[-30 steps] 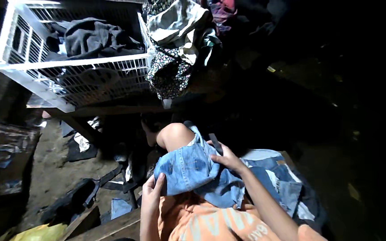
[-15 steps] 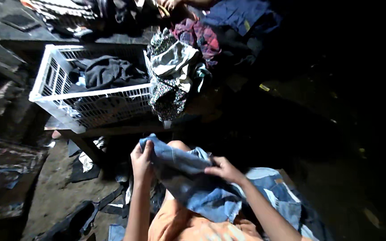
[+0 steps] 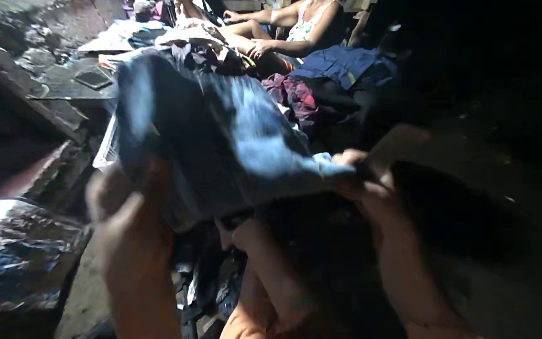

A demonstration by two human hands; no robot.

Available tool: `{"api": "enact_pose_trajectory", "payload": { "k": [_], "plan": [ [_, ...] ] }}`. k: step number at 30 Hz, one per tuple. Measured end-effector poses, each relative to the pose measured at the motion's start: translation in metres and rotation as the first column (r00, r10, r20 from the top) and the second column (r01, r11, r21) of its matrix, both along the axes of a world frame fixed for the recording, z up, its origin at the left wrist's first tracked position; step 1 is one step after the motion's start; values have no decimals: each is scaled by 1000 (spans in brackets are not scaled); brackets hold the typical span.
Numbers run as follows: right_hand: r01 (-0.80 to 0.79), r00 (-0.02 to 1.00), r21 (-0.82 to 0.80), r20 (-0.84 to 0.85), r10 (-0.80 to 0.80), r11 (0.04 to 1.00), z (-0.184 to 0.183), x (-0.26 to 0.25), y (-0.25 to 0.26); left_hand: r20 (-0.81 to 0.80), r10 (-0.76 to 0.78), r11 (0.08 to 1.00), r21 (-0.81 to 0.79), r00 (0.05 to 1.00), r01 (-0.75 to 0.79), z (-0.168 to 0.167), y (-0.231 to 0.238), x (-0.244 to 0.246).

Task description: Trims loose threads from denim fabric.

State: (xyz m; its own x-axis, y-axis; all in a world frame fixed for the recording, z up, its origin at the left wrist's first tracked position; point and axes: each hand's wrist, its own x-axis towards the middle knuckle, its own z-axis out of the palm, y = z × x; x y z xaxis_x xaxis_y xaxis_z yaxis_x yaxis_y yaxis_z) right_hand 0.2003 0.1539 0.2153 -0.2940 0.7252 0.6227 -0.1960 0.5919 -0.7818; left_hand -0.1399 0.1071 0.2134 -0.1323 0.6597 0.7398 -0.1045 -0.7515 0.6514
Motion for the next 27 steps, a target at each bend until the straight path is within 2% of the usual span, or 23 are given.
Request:
{"api": "enact_pose_trajectory", "payload": {
  "k": [1,2,4,6,7,9,11,14,15,17,20,24,26,27],
  "plan": [
    [-99,995,-26,29,100,995,-27,12,-9,35,62,968,-246,997,-52,-1,-28,32],
    [-177,981,-70,69,182,982,-54,27,-22,49,16,921,-390,999,4,-13,-51,53],
    [-229,945,-290,163,284,929,-101,57,-59,142,-133,825,-533,981,189,-68,-84,79],
    [-46,898,-582,332,290,812,-147,85,-103,284,-123,666,-687,951,291,-138,-116,100],
    [122,846,-697,446,293,707,-168,93,-122,333,-61,561,-768,941,309,-167,-130,109],
    [336,700,-773,587,408,538,-198,102,-144,354,69,334,-889,933,313,-205,-153,120],
    [380,659,-772,612,436,510,-210,105,-149,346,108,205,-925,932,320,-222,-164,118],
    [423,731,-711,634,252,562,-209,82,-134,360,113,100,-931,926,350,-220,-164,112],
    [439,752,-687,634,181,580,-209,68,-124,369,117,76,-929,922,362,-217,-160,112],
    [446,762,-666,633,136,598,-212,41,-105,364,109,31,-931,925,363,-213,-151,116],
    [409,701,-635,679,221,655,-217,14,-89,299,56,10,-954,953,298,-208,-138,123],
    [244,736,-679,595,325,692,-205,8,-82,271,16,190,-946,962,264,-201,-131,120],
    [186,819,-691,502,278,699,-198,9,-80,295,-5,286,-915,955,284,-195,-124,118],
    [204,870,-691,453,195,694,-195,9,-79,302,-17,311,-904,953,292,-194,-120,118]
  ]
}}
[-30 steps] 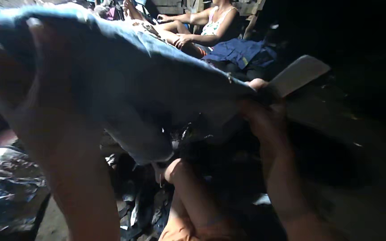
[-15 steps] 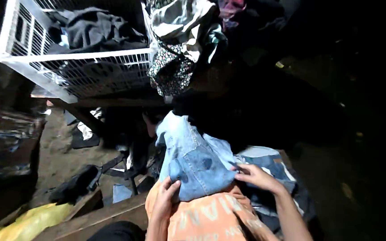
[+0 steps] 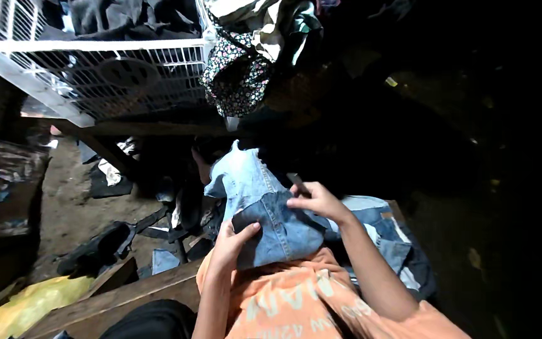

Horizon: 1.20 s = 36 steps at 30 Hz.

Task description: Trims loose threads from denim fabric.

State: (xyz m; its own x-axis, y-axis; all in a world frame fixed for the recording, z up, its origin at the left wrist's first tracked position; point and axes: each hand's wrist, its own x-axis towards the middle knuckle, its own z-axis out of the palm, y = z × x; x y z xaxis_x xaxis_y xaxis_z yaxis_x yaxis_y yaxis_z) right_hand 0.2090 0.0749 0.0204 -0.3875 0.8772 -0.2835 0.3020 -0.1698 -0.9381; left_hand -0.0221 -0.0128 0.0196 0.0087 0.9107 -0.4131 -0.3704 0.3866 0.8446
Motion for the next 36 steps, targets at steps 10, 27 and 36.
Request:
{"api": "enact_pose_trajectory", "payload": {
  "k": [10,27,36],
  "plan": [
    [51,906,231,399,-142,972,1,2,-22,-92,-5,989,-150,996,-9,-15,13,14],
    [-4,879,538,404,-253,843,-16,-47,-42,154,90,988,-137,984,-69,-20,9,15],
    [210,712,-457,-534,-455,864,-2,3,-36,-595,283,937,341,752,-82,-45,8,-1]
  ]
}}
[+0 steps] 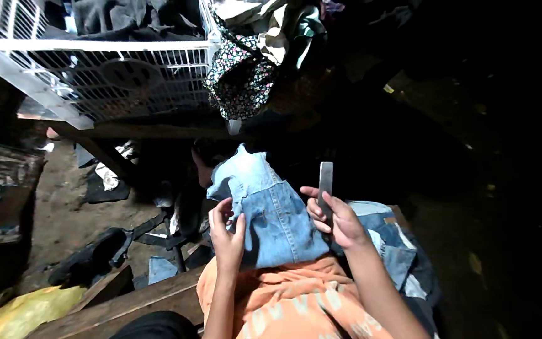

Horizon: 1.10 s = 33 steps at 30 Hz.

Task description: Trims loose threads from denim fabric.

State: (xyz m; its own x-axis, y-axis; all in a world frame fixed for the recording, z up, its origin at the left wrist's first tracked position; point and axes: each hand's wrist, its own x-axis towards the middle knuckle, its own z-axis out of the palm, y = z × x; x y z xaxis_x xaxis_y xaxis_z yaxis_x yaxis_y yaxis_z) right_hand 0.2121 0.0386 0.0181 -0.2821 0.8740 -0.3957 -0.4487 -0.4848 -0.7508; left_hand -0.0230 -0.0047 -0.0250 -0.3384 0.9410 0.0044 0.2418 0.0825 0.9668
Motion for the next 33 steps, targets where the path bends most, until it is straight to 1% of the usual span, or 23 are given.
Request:
{"api": "enact_pose_trajectory", "payload": {
  "k": [1,2,3,5,6,7,8,9,10,12,13,16,18,20,21,24,26,29,31,33],
  "plan": [
    [18,999,-60,-26,-19,998,2,0,-2,-142,-15,998,65,990,25,3,0,-2],
    [17,1000,-91,-22,-19,996,3,1,-5,-248,-54,994,82,967,77,8,0,-2],
    [-9,1000,-86,5,10,996,2,3,-8,-325,-113,989,51,939,137,13,-1,0],
    [-119,981,-16,150,120,993,0,5,-15,-428,-211,977,-58,879,206,19,2,7],
    [-181,947,37,278,164,983,1,4,-18,-468,-216,976,-77,857,204,17,3,12],
    [-244,882,106,438,176,964,0,3,-21,-508,-203,978,-71,837,194,13,4,16],
    [-327,768,170,621,156,930,0,2,-23,-543,-186,981,-53,819,188,9,5,19],
    [-415,623,198,773,118,888,0,2,-24,-571,-172,981,-27,803,190,6,7,20],
    [-480,502,191,860,89,856,2,3,-22,-592,-166,979,-4,789,203,5,10,20],
    [-547,366,205,930,12,811,3,5,-24,-591,-211,964,4,779,264,7,12,18],
    [-588,305,212,952,-29,781,5,6,-23,-560,-256,955,-19,788,296,10,12,14],
    [-729,167,184,982,-90,659,14,5,-12,-407,-377,925,-116,832,362,20,14,-1],
    [-819,123,185,981,-148,543,20,0,-2,-360,-413,910,-143,837,388,23,15,-7],
    [-883,111,193,971,-210,428,23,-9,7,-382,-416,909,-140,825,393,24,15,-7],
    [-905,100,180,971,-218,385,25,-15,11,-402,-408,912,-133,820,388,26,16,-7],
    [-941,35,82,989,-147,329,35,-33,21,-481,-349,930,-74,804,360,33,17,-4],
    [-947,34,87,984,-175,309,35,-44,25,-555,-285,938,6,781,346,32,18,-1],
    [-943,58,120,978,-203,309,28,-53,30,-674,-187,938,95,715,334,30,20,1],
    [-923,80,165,966,-246,347,24,-48,31,-724,-138,933,134,676,333,30,21,0],
    [-892,11,115,972,-233,437,27,-40,35,-746,-94,930,169,659,325,29,20,-1]
  ]
}}
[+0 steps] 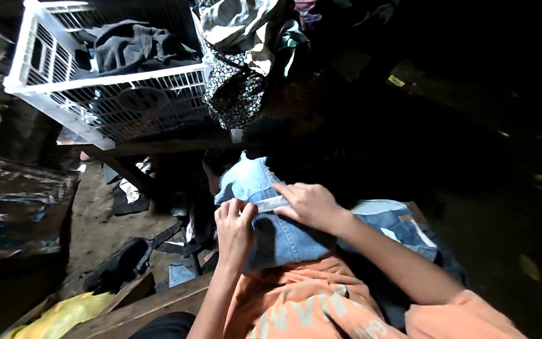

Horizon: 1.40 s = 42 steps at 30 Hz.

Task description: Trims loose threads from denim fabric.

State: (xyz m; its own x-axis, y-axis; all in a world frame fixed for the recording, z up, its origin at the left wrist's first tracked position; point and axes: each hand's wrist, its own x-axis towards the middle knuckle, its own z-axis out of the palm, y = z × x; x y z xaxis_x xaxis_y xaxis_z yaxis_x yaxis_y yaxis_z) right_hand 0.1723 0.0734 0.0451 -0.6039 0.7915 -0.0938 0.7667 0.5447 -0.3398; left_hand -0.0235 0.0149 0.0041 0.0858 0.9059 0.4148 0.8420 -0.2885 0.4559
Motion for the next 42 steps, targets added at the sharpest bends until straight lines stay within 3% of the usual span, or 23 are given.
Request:
{"api": "enact_pose_trajectory", "payload": {
  "k": [2,4,8,10,12,15,18,22,24,26,31,33,38,42],
  "plan": [
    [52,998,-37,37,-51,998,5,6,7,32,20,1000,-5,999,-20,2,-2,1],
    [95,994,-96,-39,-100,991,11,7,11,145,75,994,-90,987,-62,10,-1,-4],
    [195,902,-356,-300,-309,914,10,28,18,396,373,905,-354,839,-236,0,-7,-39],
    [158,807,-409,-472,-356,899,0,39,14,484,446,828,-543,753,-141,-10,-15,-43],
    [67,705,-487,-594,-386,871,-5,44,3,549,455,722,-688,701,70,-16,-21,-33],
    [82,654,-494,-629,-421,866,-14,43,-16,535,450,582,-783,715,220,-20,-19,-16],
    [227,681,-425,-575,-455,876,-19,36,-33,567,419,610,-754,709,243,-19,-18,-16],
    [181,677,-440,-593,-436,879,-20,30,-48,476,349,637,-752,807,168,-16,-27,-12],
    [159,686,-453,-588,-428,877,-22,23,-53,454,365,652,-748,813,125,-21,-32,-4],
    [179,713,-462,-547,-438,868,-23,16,-57,509,414,666,-735,755,130,-22,-33,4],
    [251,786,-422,-436,-438,871,-32,13,-65,720,573,631,-692,391,350,-4,-31,2],
    [239,785,-396,-458,-416,887,-32,14,-67,760,578,631,-648,298,427,1,-33,-2],
    [159,829,-318,-470,-301,935,-17,9,-78,824,523,669,-555,216,494,15,-39,0],
    [105,855,-134,-493,-158,985,-18,2,-85,882,429,740,-468,198,482,17,-46,-1]
  ]
}}
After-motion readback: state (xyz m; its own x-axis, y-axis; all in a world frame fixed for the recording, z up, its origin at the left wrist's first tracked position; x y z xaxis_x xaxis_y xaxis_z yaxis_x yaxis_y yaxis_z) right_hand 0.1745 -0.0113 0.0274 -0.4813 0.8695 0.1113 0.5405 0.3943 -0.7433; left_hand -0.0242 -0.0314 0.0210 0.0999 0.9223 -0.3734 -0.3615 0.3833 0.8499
